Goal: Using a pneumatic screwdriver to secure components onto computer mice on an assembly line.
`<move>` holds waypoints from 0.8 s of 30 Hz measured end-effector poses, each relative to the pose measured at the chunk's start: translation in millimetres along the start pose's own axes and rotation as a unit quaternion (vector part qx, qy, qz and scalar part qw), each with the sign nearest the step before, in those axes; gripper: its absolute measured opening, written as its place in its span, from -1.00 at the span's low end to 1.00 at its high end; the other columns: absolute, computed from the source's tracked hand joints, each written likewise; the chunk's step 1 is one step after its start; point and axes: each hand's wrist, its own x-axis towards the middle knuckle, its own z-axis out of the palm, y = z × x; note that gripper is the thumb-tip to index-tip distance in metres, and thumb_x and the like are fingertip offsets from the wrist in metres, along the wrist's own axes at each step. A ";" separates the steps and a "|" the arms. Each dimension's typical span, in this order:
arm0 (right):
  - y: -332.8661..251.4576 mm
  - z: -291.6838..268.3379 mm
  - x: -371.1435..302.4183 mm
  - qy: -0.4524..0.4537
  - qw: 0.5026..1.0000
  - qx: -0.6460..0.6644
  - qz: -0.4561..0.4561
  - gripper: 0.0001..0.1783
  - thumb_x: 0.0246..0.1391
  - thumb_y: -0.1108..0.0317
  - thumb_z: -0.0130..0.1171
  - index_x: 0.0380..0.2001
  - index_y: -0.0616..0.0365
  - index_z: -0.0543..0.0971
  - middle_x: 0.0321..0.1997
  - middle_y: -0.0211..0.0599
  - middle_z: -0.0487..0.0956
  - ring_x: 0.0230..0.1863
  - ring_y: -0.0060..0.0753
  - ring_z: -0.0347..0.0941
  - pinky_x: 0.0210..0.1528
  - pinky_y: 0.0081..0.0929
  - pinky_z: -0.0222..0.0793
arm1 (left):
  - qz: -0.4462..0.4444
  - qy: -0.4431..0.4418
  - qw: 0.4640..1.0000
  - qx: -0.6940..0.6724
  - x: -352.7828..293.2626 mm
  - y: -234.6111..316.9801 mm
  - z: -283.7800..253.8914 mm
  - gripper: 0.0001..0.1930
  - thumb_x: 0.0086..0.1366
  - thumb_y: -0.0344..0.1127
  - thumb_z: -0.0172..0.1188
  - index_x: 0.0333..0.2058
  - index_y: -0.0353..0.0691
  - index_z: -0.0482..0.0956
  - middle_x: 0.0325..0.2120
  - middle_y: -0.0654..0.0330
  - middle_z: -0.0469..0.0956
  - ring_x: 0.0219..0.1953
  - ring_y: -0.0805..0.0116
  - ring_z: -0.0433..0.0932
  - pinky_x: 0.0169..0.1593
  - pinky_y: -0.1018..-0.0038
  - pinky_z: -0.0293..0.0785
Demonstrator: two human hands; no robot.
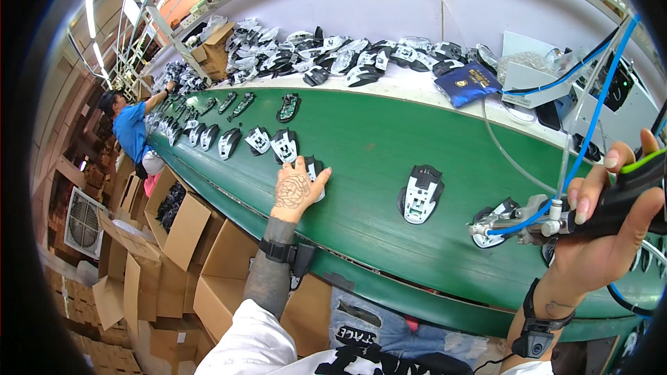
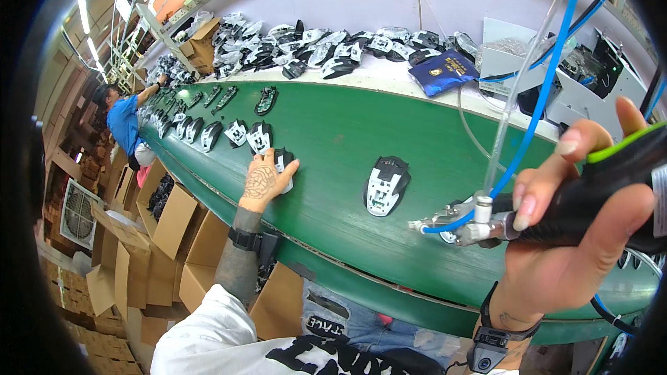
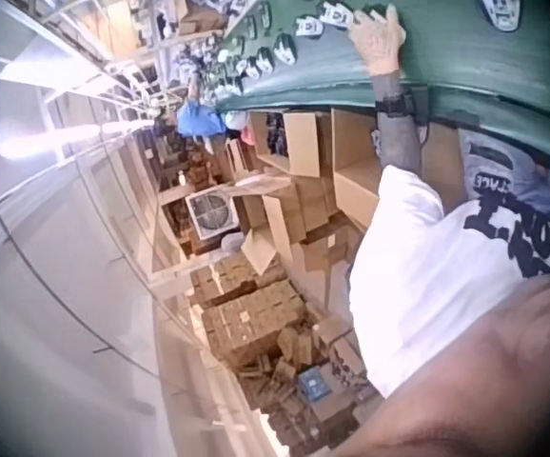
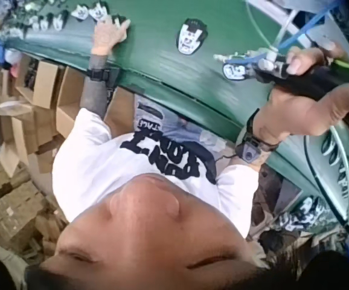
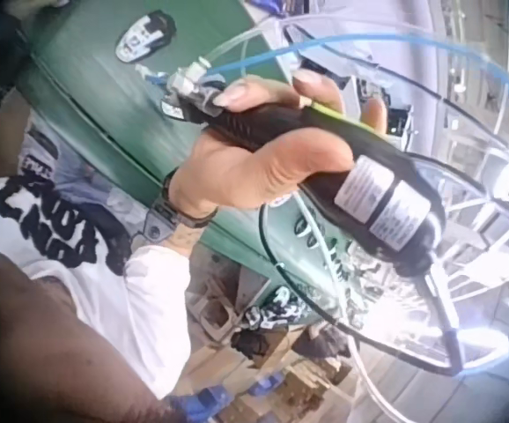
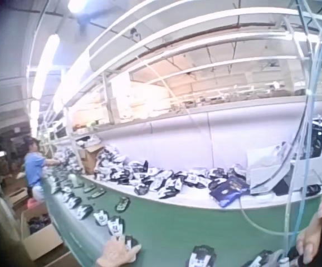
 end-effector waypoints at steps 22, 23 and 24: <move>6.7 -16.0 10.0 0.046 0.997 -0.055 -0.014 -0.19 0.22 -0.22 -0.17 0.23 0.25 0.01 -0.19 -0.29 0.33 -0.64 -0.73 0.24 -0.56 -0.72 0.18 | -0.053 -0.017 0.998 0.020 247.7 -82.4 43.1 -0.29 0.00 0.05 0.22 0.16 0.01 0.36 0.11 -0.23 0.21 0.11 -0.20 0.27 0.16 0.13 0.27; 8.4 -17.8 10.1 0.042 0.997 -0.068 -0.017 -0.19 0.22 -0.22 -0.17 0.23 0.25 0.01 -0.19 -0.29 0.33 -0.65 -0.72 0.24 -0.56 -0.72 0.18 | -0.071 -0.043 0.996 -0.015 247.4 -65.5 54.7 -0.29 0.03 0.06 0.20 0.19 0.08 0.32 0.16 -0.21 0.18 0.16 -0.24 0.23 0.19 0.15 0.25; 10.2 -18.9 10.1 0.040 0.996 -0.073 -0.017 -0.18 0.22 -0.22 -0.19 0.24 0.25 -0.01 -0.19 -0.28 0.33 -0.65 -0.70 0.25 -0.56 -0.72 0.20 | -0.083 -0.054 0.995 -0.019 246.3 -49.4 64.9 -0.28 0.03 0.07 0.19 0.21 0.11 0.29 0.18 -0.20 0.15 0.18 -0.25 0.20 0.20 0.15 0.25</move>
